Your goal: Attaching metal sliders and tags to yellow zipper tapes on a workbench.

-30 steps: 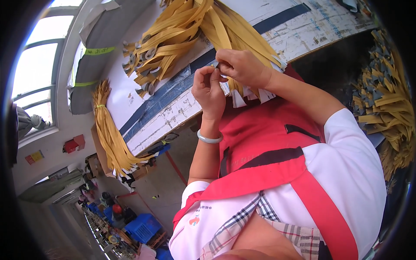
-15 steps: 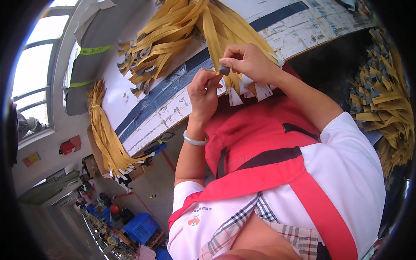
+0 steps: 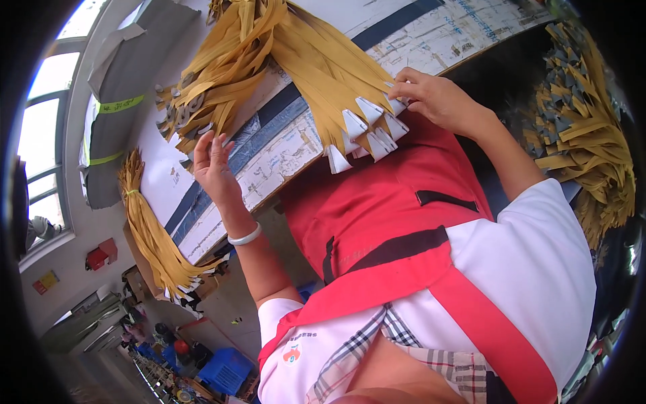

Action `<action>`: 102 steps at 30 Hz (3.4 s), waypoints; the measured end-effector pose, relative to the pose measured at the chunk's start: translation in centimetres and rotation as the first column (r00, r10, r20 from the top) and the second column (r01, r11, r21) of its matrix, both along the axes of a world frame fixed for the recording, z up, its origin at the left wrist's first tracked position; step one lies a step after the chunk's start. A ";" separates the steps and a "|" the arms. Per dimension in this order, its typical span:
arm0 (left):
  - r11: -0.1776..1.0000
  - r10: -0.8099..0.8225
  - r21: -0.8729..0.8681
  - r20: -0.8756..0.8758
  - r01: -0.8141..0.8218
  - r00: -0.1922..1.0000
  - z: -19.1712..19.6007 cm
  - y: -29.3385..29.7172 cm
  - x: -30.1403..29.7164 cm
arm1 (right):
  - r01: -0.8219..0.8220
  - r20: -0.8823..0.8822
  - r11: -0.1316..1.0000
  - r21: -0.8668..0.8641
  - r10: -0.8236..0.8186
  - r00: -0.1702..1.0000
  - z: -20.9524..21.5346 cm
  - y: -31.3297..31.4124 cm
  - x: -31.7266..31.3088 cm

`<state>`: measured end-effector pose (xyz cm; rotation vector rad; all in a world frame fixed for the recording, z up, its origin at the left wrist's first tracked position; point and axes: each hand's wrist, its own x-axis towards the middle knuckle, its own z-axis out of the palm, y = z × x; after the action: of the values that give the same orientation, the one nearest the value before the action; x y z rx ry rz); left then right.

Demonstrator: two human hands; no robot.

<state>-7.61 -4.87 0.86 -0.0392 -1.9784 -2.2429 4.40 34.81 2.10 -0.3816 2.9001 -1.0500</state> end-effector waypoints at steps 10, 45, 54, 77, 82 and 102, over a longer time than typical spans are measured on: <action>0.753 -0.575 -0.554 -0.290 0.356 0.765 1.4 13.7 6.1 | -0.117 0.059 0.894 -0.432 0.157 0.986 2.5 -2.6 -2.0; 0.755 -0.644 0.272 0.135 0.597 0.753 0.1 11.0 2.7 | 0.058 0.351 0.567 -0.822 0.424 0.835 0.7 -6.8 -8.4; 0.766 -0.628 0.244 0.081 0.595 0.774 0.4 10.8 2.8 | 0.036 0.370 0.703 -0.710 0.330 0.868 -0.4 -7.5 -7.8; 0.758 -0.611 0.350 0.088 0.550 0.787 -3.1 11.0 3.6 | 0.117 0.376 0.539 -0.834 0.401 0.835 0.2 -8.0 -7.6; 0.840 -0.511 0.248 0.058 0.483 0.858 -2.7 11.1 3.7 | 0.041 0.341 0.600 -0.799 0.396 0.852 0.0 -7.6 -7.8; 0.806 -0.469 -0.511 -0.244 0.299 0.849 0.3 9.5 3.0 | 0.072 0.130 0.610 -0.789 0.050 0.990 -0.3 -10.0 -5.5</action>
<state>-4.65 4.62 1.20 -0.9279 -2.3797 -1.7117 -1.15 24.84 1.83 -0.2725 2.1203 -2.2376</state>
